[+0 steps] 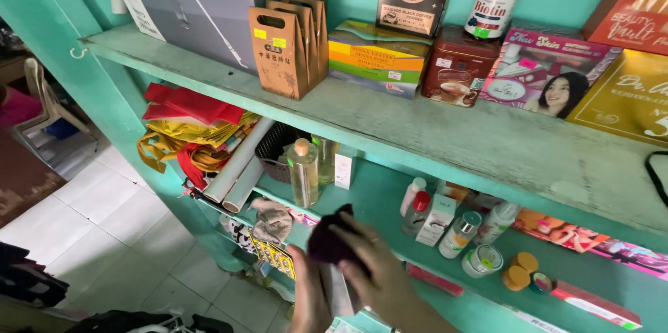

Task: The person wipes a teal shelf with a dark cloth, moving various items like bottles, boxes, and a basket aside to clean the surface. They then place the items back on the shelf.

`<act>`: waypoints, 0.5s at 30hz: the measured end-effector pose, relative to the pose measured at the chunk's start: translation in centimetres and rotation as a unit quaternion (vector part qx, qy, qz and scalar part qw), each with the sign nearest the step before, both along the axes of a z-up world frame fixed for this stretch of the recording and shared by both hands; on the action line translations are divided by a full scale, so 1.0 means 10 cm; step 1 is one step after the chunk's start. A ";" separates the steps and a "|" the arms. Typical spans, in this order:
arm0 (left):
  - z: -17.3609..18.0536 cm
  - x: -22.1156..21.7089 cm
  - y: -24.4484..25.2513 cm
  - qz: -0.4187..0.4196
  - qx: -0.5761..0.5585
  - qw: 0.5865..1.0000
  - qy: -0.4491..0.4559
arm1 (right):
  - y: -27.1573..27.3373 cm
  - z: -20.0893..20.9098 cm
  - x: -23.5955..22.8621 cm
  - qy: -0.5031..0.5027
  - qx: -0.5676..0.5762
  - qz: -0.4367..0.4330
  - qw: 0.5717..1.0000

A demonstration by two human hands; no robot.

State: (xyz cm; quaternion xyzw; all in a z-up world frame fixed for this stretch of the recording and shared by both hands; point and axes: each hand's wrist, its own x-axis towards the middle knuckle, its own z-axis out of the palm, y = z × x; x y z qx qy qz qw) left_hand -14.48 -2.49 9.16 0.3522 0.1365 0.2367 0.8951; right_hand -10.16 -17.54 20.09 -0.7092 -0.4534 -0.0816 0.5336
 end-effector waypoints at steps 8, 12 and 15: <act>0.04 -0.02 0.11 -0.088 -0.108 0.962 -0.235 | -0.29 -1.26 -0.03 -0.032 -0.132 0.103 0.985; 0.08 0.13 -0.14 0.024 0.003 1.000 0.006 | -0.09 -0.08 0.04 -0.103 -0.050 0.021 0.993; 0.12 0.16 -0.23 0.002 -0.045 0.999 0.004 | 0.00 -0.07 0.02 -0.134 -0.090 -0.021 0.987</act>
